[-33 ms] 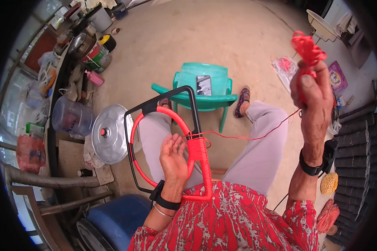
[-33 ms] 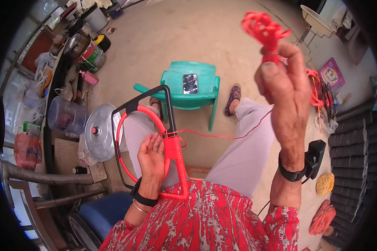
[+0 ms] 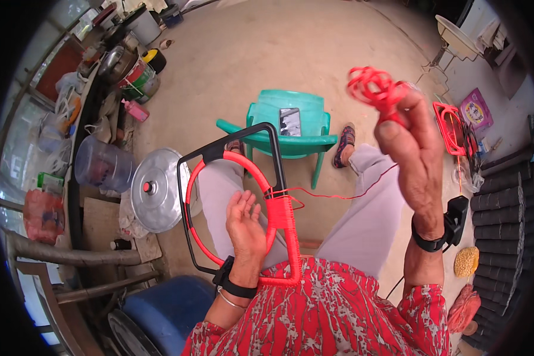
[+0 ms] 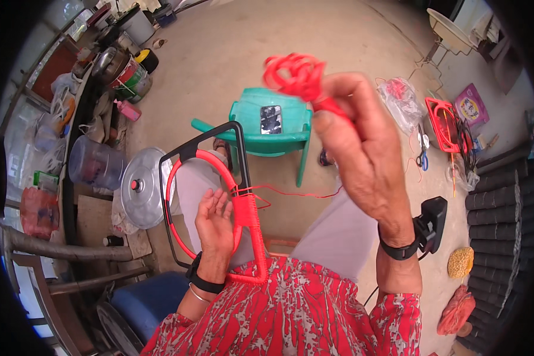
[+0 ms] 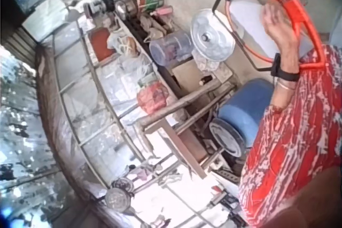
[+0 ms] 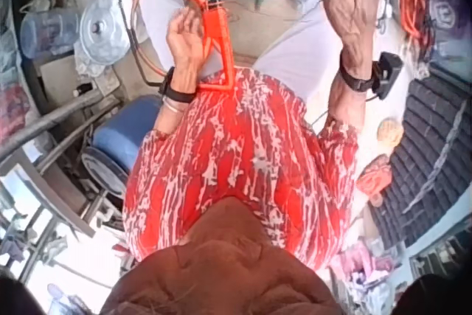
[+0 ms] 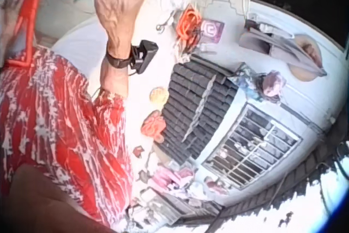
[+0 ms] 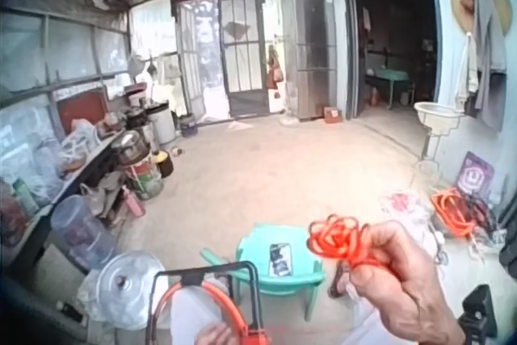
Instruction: Wrapping a red cord around a plastic fan frame to weave the surface.
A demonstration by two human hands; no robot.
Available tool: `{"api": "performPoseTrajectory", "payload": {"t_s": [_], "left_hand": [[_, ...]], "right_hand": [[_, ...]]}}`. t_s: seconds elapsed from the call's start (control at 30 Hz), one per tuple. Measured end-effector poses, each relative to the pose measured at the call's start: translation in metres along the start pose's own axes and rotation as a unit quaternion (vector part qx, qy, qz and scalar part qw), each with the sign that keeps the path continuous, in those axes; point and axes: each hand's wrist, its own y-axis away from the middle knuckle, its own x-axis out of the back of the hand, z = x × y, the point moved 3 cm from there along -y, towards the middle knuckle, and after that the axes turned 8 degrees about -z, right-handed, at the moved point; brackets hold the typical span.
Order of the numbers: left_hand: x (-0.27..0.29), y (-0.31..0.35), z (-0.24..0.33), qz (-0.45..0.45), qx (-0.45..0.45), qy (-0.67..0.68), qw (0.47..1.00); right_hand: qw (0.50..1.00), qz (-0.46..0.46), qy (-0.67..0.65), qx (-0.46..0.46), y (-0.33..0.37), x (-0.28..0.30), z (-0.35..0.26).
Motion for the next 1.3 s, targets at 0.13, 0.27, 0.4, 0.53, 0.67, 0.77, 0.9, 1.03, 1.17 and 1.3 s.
{"api": "performPoseTrajectory", "payload": {"t_s": [0.13, 0.27, 0.4, 0.53, 0.67, 0.77, 0.9, 1.03, 1.17, 1.3], "left_hand": [[-0.013, 0.013, 0.007, -0.076, -0.117, -0.112, 0.984], [-0.028, 0.027, 0.005, -0.190, -0.141, -0.081, 0.968], [-0.011, 0.013, 0.006, -0.179, -0.060, -0.031, 0.982], [0.005, 0.001, -0.001, -0.115, -0.022, 0.023, 0.993], [0.009, -0.001, -0.009, -0.035, 0.071, 0.104, 0.991], [0.022, -0.005, -0.012, -0.075, 0.069, 0.098, 0.990], [0.020, -0.002, -0.011, -0.069, 0.043, 0.064, 0.995], [0.026, -0.010, -0.014, -0.047, 0.032, 0.083, 0.995], [0.009, 0.003, -0.007, -0.088, 0.092, 0.046, 0.991], [0.049, -0.016, -0.026, -0.109, 0.267, 0.019, 0.957]], "right_hand": [[0.948, -0.225, 0.163, 0.154, 0.010, -0.084, 0.040], [0.909, -0.307, 0.240, 0.149, 0.031, -0.111, 0.069], [0.927, -0.308, 0.194, 0.088, 0.042, -0.107, 0.067], [0.901, -0.370, 0.190, -0.128, 0.028, -0.053, 0.056], [0.900, -0.302, 0.290, -0.123, 0.015, 0.024, 0.079], [0.827, -0.135, 0.545, 0.032, -0.005, 0.050, 0.065], [0.957, 0.054, 0.284, 0.030, -0.036, 0.020, 0.022], [0.945, -0.256, -0.071, 0.191, -0.024, -0.088, -0.017], [0.921, -0.347, 0.087, 0.157, 0.003, -0.123, 0.016], [0.944, -0.250, 0.204, 0.073, -0.004, -0.085, 0.029]]}}
